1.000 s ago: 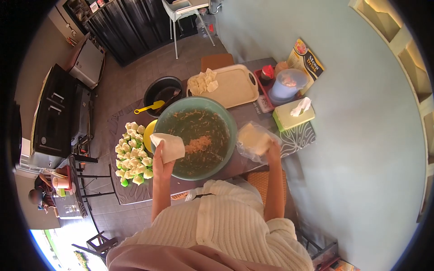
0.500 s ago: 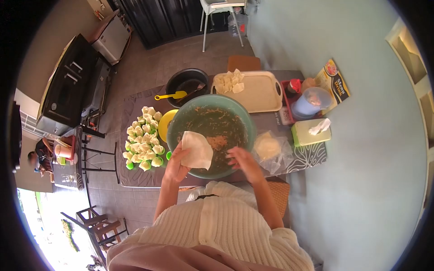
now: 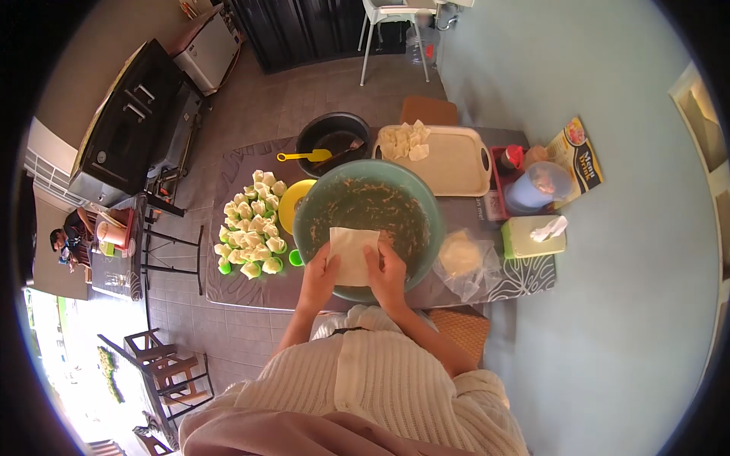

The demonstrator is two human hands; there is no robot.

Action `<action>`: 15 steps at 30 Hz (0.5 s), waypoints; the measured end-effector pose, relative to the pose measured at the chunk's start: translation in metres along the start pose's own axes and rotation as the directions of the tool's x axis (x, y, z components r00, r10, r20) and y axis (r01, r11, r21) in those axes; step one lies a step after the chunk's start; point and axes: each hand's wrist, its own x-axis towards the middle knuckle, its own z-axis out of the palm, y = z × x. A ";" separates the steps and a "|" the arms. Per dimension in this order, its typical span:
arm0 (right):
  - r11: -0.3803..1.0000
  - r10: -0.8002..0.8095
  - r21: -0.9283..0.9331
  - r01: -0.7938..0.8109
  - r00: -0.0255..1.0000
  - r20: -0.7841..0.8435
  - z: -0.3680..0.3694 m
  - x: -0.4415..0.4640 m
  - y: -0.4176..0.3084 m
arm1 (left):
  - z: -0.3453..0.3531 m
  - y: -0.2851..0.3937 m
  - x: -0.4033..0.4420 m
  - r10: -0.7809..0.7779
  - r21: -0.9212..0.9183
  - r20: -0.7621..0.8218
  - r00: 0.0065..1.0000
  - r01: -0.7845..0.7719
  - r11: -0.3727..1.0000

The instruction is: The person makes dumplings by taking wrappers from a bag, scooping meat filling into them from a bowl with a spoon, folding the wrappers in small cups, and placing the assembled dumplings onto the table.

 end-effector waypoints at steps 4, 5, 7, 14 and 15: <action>0.892 -0.287 -0.354 0.283 0.957 0.041 -0.004 -0.001 -0.015 | 0.004 0.011 -0.002 0.249 0.325 -0.076 0.966 -0.212 0.922; 0.892 -0.287 -0.354 0.283 0.957 0.042 -0.005 -0.002 -0.018 | 0.004 0.014 -0.002 0.249 0.325 -0.076 0.966 -0.212 0.922; 0.899 -0.333 -0.271 0.343 0.939 0.084 -0.005 -0.002 -0.024 | 0.004 0.017 -0.003 0.236 0.352 -0.019 0.971 -0.215 0.911; 0.823 -0.432 -0.249 0.511 0.846 0.312 -0.019 0.004 -0.034 | 0.003 0.026 0.001 0.315 0.232 0.138 0.939 -0.340 0.911; 0.820 -0.425 -0.252 0.514 0.841 0.334 -0.021 0.004 -0.036 | 0.002 0.030 0.001 0.329 0.230 0.163 0.930 -0.360 0.904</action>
